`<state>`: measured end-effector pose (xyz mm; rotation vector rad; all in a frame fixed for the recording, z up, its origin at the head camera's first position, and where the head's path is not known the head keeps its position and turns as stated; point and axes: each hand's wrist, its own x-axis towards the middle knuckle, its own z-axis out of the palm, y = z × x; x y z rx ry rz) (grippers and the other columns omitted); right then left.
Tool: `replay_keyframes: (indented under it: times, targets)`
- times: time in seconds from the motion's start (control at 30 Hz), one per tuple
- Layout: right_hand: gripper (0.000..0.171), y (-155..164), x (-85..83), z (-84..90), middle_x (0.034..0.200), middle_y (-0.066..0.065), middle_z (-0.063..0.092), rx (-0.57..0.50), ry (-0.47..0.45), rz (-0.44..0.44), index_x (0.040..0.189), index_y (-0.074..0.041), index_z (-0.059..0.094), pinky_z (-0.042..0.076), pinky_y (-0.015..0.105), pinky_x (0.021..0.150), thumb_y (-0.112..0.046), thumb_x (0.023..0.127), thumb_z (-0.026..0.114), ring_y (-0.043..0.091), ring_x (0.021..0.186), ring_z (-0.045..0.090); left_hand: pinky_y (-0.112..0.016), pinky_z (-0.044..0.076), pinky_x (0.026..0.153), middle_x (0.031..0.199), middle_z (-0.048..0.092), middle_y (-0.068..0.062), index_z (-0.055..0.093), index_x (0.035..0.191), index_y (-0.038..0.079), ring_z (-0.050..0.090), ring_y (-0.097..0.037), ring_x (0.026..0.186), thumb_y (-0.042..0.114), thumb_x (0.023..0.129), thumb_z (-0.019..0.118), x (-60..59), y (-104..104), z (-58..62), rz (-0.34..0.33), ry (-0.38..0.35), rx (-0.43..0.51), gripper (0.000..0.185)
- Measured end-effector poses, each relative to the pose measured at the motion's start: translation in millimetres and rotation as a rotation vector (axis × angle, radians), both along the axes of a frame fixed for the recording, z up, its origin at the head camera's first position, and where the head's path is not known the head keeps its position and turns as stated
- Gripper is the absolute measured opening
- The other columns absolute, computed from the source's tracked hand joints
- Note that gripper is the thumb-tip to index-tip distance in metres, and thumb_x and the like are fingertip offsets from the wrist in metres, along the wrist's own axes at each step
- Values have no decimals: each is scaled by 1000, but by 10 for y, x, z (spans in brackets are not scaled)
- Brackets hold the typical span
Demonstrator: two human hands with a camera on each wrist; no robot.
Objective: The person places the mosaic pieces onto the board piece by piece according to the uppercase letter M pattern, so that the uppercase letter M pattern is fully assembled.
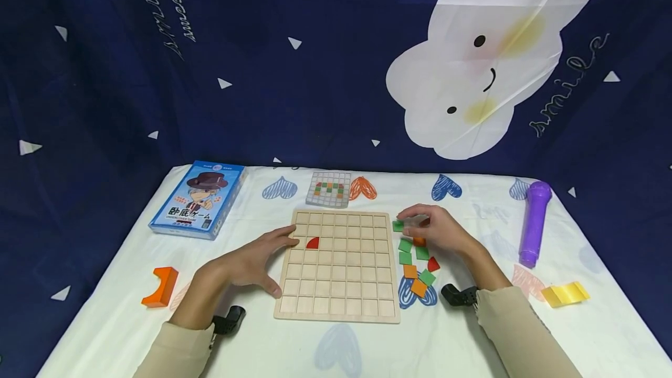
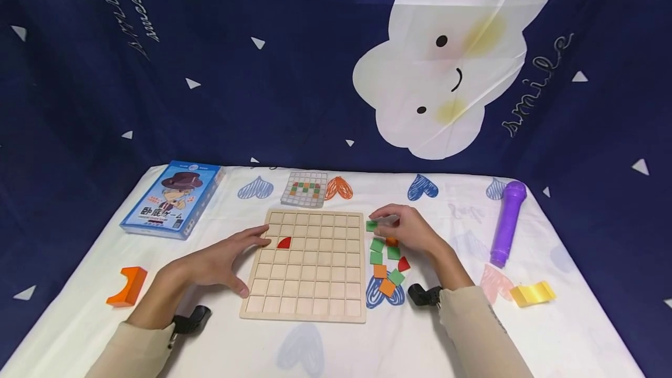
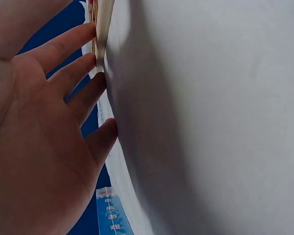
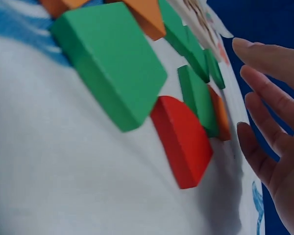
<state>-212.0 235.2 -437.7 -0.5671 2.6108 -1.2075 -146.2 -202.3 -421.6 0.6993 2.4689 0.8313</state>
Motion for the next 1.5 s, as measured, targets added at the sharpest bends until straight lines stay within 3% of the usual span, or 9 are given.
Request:
replay_keyframes:
  times: [0.23, 0.57, 0.7, 0.87, 1.5]
  targets:
    - [30, -21, -9, -65, 128, 3, 72, 34, 1, 18, 118, -19, 75, 50, 43, 102, -16, 88, 79, 24, 114, 61, -70, 24, 121, 172, 18, -14, 45, 152, 7, 17, -46, 157, 35, 65, 95, 0, 8, 9, 3, -11, 5, 105]
    - [30, -68, -30, -87, 130, 5, 72, 46, -26, 21, 118, -19, 76, 47, 54, 112, -13, 88, 78, 26, 123, 61, -71, 25, 121, 172, 19, -15, 45, 152, 7, 18, -46, 157, 36, 65, 95, -3, 9, 5, 4, -5, 2, 105]
    - [26, -79, -30, -88, 124, 5, 74, 81, -12, 18, 114, -19, 77, 53, 39, 100, -13, 89, 77, 21, 110, 63, -71, 24, 121, 172, 19, -15, 45, 152, 7, 18, -47, 157, 37, 64, 95, -6, 5, 0, 1, -3, 0, 105]
    - [20, -84, -29, -88, 118, 4, 75, 106, 3, 23, 110, -18, 79, 50, 23, 86, -12, 91, 75, 16, 100, 61, -71, 24, 121, 171, 19, -16, 45, 152, 7, 18, -47, 157, 37, 64, 95, -8, 5, 1, -1, 2, -5, 105]
    - [20, -76, -92, 0, 113, 5, 76, 105, -6, 9, 106, -17, 80, 53, 19, 79, -15, 86, 81, 16, 93, 62, -70, 24, 121, 172, 18, -15, 45, 151, 5, 17, -46, 157, 35, 65, 95, -2, -1, 6, -2, -3, 13, 105]
